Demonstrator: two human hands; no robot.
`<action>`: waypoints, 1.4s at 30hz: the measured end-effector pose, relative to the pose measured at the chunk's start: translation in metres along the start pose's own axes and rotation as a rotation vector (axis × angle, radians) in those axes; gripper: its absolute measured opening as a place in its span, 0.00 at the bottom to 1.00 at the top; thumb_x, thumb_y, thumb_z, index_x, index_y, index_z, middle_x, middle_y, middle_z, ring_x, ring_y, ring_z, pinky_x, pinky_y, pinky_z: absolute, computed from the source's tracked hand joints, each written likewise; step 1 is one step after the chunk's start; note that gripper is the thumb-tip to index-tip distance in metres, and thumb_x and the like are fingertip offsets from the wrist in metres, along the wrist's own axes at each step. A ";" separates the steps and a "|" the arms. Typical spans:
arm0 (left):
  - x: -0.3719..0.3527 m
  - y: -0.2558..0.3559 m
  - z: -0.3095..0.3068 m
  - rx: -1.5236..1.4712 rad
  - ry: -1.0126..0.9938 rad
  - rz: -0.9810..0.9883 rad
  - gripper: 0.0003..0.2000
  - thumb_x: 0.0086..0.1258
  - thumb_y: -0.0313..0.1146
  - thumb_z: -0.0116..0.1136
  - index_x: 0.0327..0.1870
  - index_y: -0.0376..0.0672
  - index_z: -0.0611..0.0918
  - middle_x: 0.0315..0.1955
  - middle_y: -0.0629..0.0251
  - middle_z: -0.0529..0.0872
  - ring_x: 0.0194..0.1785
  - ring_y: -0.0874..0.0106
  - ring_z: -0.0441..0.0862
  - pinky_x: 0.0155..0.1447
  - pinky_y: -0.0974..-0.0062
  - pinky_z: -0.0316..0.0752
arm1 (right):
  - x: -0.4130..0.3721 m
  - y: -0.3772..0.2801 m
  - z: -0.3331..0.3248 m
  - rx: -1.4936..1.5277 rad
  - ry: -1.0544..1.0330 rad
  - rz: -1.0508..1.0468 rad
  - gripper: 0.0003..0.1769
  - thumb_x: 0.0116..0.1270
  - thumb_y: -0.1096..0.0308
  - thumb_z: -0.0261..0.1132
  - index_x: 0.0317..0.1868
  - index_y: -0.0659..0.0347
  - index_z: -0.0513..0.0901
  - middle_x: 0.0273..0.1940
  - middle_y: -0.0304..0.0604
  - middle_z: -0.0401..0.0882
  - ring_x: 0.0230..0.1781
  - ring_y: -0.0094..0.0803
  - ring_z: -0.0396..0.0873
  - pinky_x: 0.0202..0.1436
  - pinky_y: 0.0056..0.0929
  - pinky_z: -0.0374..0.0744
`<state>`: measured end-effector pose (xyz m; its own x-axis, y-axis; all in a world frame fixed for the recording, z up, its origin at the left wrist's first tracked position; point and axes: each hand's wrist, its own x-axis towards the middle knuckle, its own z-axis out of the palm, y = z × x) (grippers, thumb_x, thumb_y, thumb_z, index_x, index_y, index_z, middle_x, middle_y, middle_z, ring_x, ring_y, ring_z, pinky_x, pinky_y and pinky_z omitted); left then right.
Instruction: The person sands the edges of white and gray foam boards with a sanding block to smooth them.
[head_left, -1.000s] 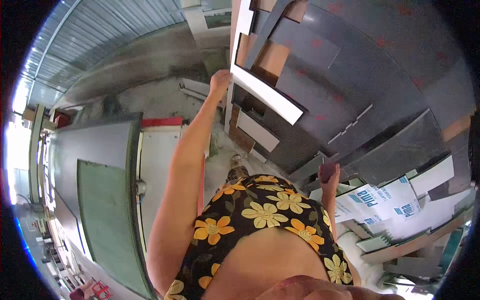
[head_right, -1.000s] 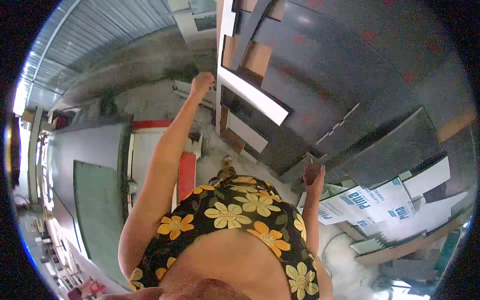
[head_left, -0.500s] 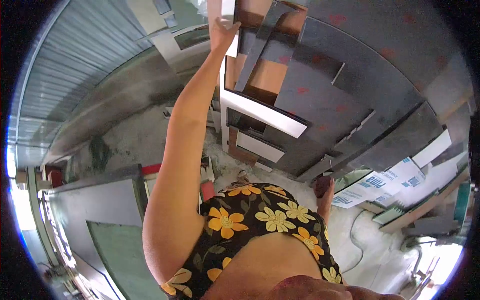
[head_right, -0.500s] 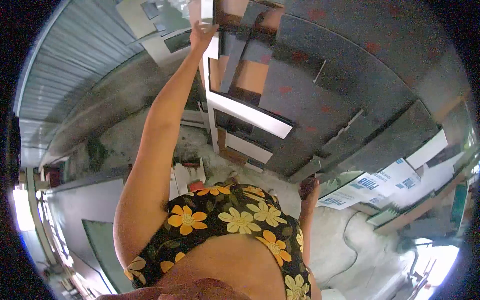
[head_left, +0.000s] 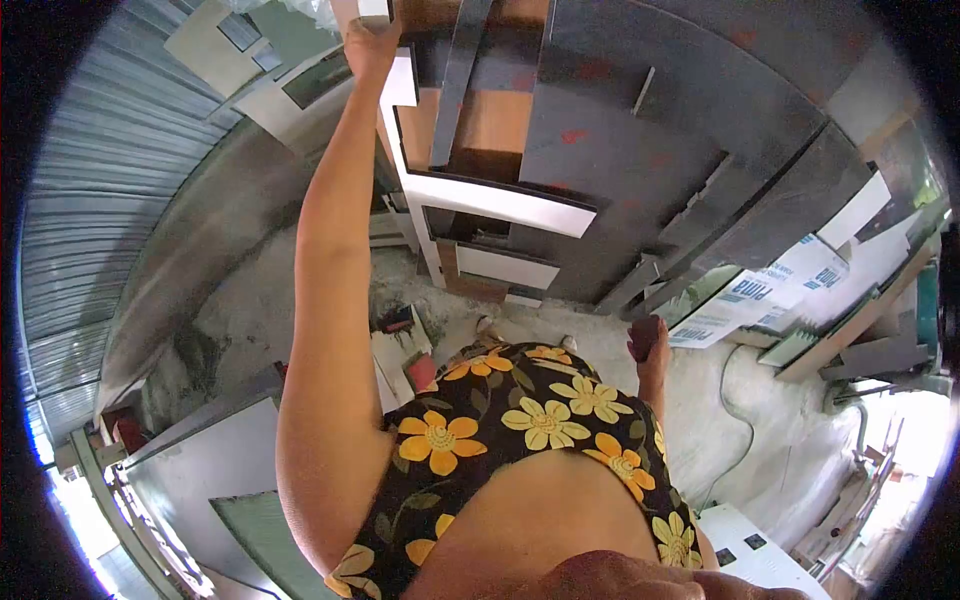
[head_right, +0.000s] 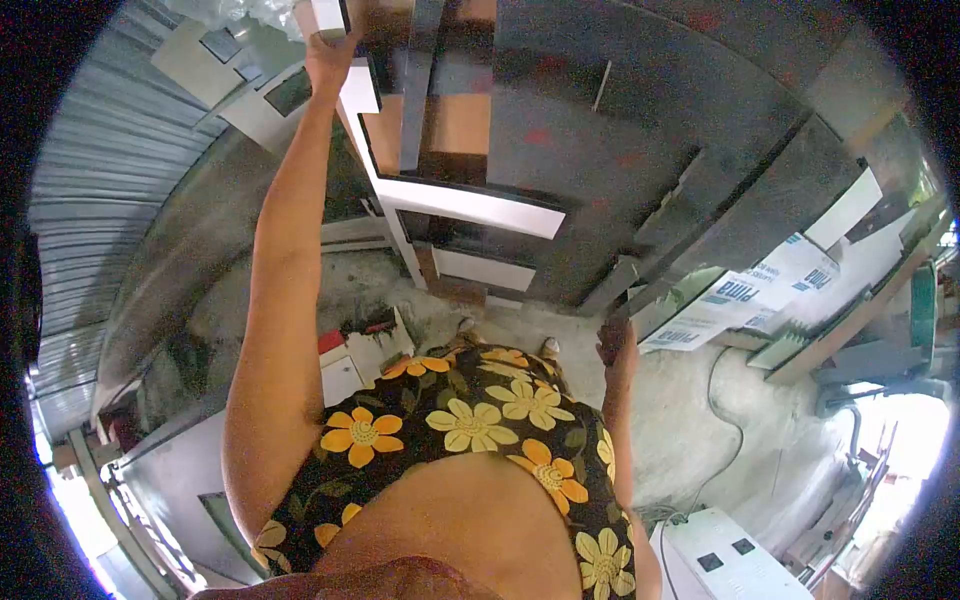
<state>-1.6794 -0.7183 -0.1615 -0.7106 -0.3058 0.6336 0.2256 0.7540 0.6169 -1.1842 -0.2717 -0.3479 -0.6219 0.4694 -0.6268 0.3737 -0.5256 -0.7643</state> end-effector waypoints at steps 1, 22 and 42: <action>-0.002 0.004 -0.007 0.003 -0.015 -0.013 0.27 0.51 0.49 0.69 0.39 0.30 0.77 0.42 0.43 0.81 0.45 0.50 0.80 0.49 0.58 0.74 | 0.003 0.000 0.002 -0.018 -0.020 -0.005 0.26 0.64 0.40 0.57 0.48 0.53 0.79 0.40 0.37 0.82 0.39 0.29 0.80 0.36 0.29 0.75; -0.108 0.024 -0.184 -0.637 0.210 -0.073 0.27 0.61 0.60 0.60 0.19 0.49 0.62 0.15 0.79 0.61 0.22 0.83 0.55 0.26 0.76 0.51 | 0.082 0.043 0.103 -0.017 -0.439 0.276 0.19 0.63 0.48 0.60 0.32 0.56 0.77 0.17 0.38 0.70 0.26 0.34 0.77 0.26 0.30 0.73; -0.162 0.057 -0.211 -0.515 0.288 -0.219 0.28 0.70 0.56 0.49 0.52 0.35 0.73 0.43 0.61 0.75 0.46 0.72 0.71 0.49 0.72 0.67 | 0.095 0.035 0.024 0.063 -0.565 0.446 0.24 0.60 0.48 0.64 0.47 0.56 0.71 0.41 0.48 0.73 0.41 0.40 0.77 0.37 0.39 0.78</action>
<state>-1.4111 -0.7484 -0.1305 -0.5849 -0.6200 0.5230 0.4382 0.3010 0.8470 -1.2463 -0.2627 -0.4306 -0.6868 -0.2289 -0.6899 0.6449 -0.6298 -0.4330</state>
